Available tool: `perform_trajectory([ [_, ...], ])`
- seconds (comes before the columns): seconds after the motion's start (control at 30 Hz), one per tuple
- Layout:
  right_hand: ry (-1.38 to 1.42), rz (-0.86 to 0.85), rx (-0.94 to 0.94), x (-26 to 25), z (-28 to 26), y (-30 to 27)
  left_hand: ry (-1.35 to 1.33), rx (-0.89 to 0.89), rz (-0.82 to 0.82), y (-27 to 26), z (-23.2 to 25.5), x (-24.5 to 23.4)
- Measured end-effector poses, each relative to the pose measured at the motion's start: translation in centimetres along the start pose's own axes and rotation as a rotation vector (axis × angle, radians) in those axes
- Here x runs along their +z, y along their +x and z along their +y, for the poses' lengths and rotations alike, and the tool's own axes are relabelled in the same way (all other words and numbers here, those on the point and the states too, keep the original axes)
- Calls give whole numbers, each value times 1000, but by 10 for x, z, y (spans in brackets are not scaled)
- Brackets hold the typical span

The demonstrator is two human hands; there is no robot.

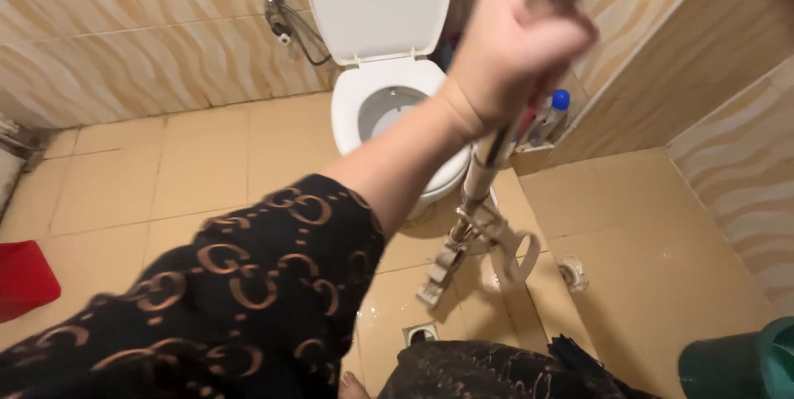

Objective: The person mops the bathroom floor using a spray-trigger mop, wiping around the toilet, under the sink, and into corners.

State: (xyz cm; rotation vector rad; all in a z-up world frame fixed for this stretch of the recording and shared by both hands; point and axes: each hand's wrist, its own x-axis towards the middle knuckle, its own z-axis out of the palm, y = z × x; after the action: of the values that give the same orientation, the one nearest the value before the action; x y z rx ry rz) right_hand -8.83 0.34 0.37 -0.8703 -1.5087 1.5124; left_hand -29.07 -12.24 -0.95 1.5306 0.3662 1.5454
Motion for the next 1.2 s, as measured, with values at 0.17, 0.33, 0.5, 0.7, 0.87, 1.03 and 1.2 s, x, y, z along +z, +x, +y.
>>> perform_trajectory([
  [0.17, -47, 5, -124, 38, -10, -39, 115, -186, 70, -41, -28, 10],
  [0.33, -107, -22, -237, 58, -31, -44, 462, -143, 153, -61, -58, 15],
  [0.5, -189, -76, -356, 47, -42, -50, 484, -267, 149, -45, -104, 28],
  [0.7, -303, -170, -434, 16, -38, -76, 529, -499, 52, -30, -185, 36],
  [0.87, -454, -288, -273, 16, -24, -84, 594, -657, 21, -59, -236, 25],
  [1.03, -1799, -271, 393, 44, -59, -42, 609, -798, 82, -51, -251, 22],
  [1.2, -2119, -358, 652, 73, -65, -34, 679, -825, 70, -45, -248, 20],
])
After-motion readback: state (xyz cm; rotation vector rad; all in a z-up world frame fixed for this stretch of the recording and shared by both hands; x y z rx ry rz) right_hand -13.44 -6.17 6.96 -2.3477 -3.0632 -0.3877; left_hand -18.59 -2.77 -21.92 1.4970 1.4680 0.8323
